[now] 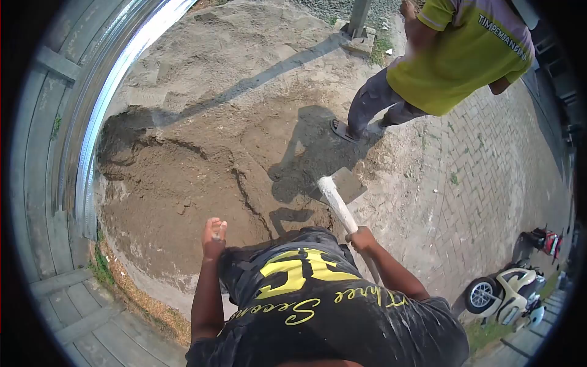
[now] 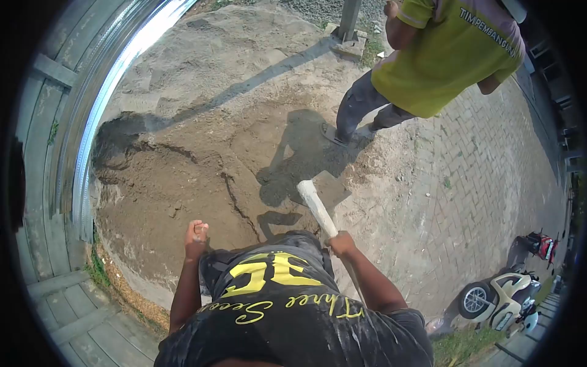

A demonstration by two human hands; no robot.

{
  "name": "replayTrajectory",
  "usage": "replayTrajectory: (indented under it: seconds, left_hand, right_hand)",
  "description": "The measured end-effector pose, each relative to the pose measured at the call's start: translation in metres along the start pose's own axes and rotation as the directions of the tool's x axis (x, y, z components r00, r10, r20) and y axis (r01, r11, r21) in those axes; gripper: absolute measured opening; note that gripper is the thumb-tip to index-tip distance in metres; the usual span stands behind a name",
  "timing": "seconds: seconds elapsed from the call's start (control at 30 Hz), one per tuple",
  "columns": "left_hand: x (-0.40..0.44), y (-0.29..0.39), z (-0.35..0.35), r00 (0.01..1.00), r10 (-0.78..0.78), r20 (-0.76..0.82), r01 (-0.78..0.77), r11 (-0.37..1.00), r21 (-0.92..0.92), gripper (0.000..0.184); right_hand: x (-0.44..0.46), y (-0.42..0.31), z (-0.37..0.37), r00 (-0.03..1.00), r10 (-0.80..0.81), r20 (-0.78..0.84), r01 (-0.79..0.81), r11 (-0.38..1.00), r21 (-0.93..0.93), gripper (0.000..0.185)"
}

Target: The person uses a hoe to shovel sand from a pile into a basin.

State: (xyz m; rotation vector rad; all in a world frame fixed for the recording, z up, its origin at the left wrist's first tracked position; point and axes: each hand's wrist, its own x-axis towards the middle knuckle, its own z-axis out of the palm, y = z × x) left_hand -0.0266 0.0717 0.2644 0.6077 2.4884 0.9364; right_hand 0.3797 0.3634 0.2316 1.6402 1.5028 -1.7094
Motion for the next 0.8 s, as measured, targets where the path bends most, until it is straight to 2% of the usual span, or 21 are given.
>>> replayTrajectory:
  seconds: [0.03, 0.07, 0.1, 0.13, 0.17, 0.2, 0.23, 0.3, 0.4, 0.47, 0.5, 0.57, 0.6, 0.63, 0.67, 0.7, 0.73, 0.77, 0.8]
  left_hand:
    - [0.011, 0.017, 0.000, 0.999, 0.004, -0.045, -0.004, 1.000, -0.013, 0.032]
    - [0.022, 0.033, 0.002, 0.996, 0.005, -0.092, -0.008, 1.000, -0.026, 0.032]
    - [0.037, 0.042, 0.000, 0.997, 0.019, -0.073, -0.020, 1.000, -0.012, 0.032]
    - [0.053, 0.051, -0.003, 0.996, 0.019, -0.088, -0.022, 0.999, -0.030, 0.031]
    - [0.068, 0.064, 0.002, 0.994, 0.024, -0.106, -0.029, 0.998, -0.052, 0.030]
    - [0.078, 0.081, 0.008, 0.995, 0.045, -0.090, -0.048, 0.998, -0.035, 0.030]
    - [0.088, 0.099, 0.009, 0.992, 0.084, -0.097, -0.081, 0.996, 0.044, 0.029]
    - [0.114, 0.126, 0.014, 0.986, 0.159, -0.052, -0.148, 0.974, 0.170, 0.028]
    - [0.154, 0.138, 0.043, 0.970, 0.241, 0.032, -0.243, 0.960, 0.141, 0.027]
    - [0.172, 0.140, 0.077, 0.988, 0.103, 0.118, -0.107, 0.994, 0.032, 0.026]
    - [0.184, 0.130, 0.098, 0.983, 0.115, 0.146, -0.121, 0.992, 0.032, 0.026]
    - [0.208, 0.108, 0.146, 0.953, -0.033, 0.300, 0.022, 0.999, 0.038, 0.023]
    - [0.218, 0.108, 0.170, 0.945, -0.026, 0.326, 0.015, 0.999, 0.035, 0.023]
    - [0.229, 0.113, 0.194, 0.875, -0.201, 0.441, 0.122, 0.972, 0.200, 0.022]
    - [0.243, 0.119, 0.217, 0.771, -0.377, 0.513, 0.194, 0.907, 0.375, 0.022]
    - [0.262, 0.129, 0.239, 0.763, -0.366, 0.533, 0.182, 0.912, 0.366, 0.022]
    - [0.283, 0.143, 0.264, 0.717, -0.385, 0.581, 0.169, 0.905, 0.390, 0.023]
    - [0.303, 0.165, 0.293, 0.671, -0.398, 0.626, 0.154, 0.900, 0.407, 0.025]
    - [0.325, 0.189, 0.324, 0.668, -0.369, 0.646, 0.150, 0.917, 0.370, 0.025]
  right_hand:
    - [-0.001, 0.045, -0.012, 0.964, 0.245, -0.100, -0.216, 0.946, 0.240, 0.020]
    - [0.003, 0.098, -0.028, 0.906, 0.402, -0.130, -0.351, 0.887, 0.301, 0.018]
    - [-0.001, 0.154, -0.045, 0.857, 0.494, -0.145, -0.389, 0.806, 0.447, 0.017]
    - [0.004, 0.241, -0.068, 0.859, 0.511, -0.038, -0.411, 0.731, 0.545, 0.016]
    - [-0.005, 0.297, -0.089, 0.774, 0.633, -0.021, -0.498, 0.629, 0.597, 0.015]
    - [-0.027, 0.335, -0.111, 0.669, 0.741, -0.059, -0.587, 0.576, 0.569, 0.019]
    - [-0.053, 0.367, -0.127, 0.588, 0.804, -0.090, -0.607, 0.513, 0.607, 0.017]
    - [-0.107, 0.415, -0.151, 0.474, 0.867, -0.156, -0.527, 0.421, 0.738, 0.016]
    - [-0.169, 0.446, -0.149, 0.330, 0.927, -0.180, -0.394, 0.309, 0.866, 0.015]
    - [-0.193, 0.444, -0.138, 0.264, 0.951, -0.161, -0.334, 0.247, 0.910, 0.015]
    - [-0.200, 0.441, -0.127, 0.239, 0.961, -0.143, -0.309, 0.215, 0.927, 0.016]
    - [-0.202, 0.428, -0.106, 0.252, 0.964, -0.081, -0.293, 0.156, 0.943, 0.018]
    - [-0.197, 0.422, -0.089, 0.298, 0.954, -0.036, -0.278, 0.123, 0.953, 0.019]
    - [-0.177, 0.476, -0.044, 0.458, 0.888, 0.024, -0.092, 0.021, 0.996, 0.061]
    - [-0.179, 0.420, -0.048, 0.477, 0.879, -0.013, -0.165, 0.104, 0.981, 0.028]
    - [-0.181, 0.313, -0.084, 0.467, 0.848, 0.251, -0.341, -0.090, 0.936, 0.033]
    - [-0.167, 0.265, -0.091, 0.531, 0.806, 0.261, -0.331, -0.086, 0.940, 0.028]
    - [-0.144, 0.259, -0.080, 0.590, 0.768, 0.247, -0.358, -0.026, 0.933, 0.026]
    - [-0.124, 0.262, -0.074, 0.597, 0.775, 0.209, -0.324, -0.005, 0.946, 0.026]
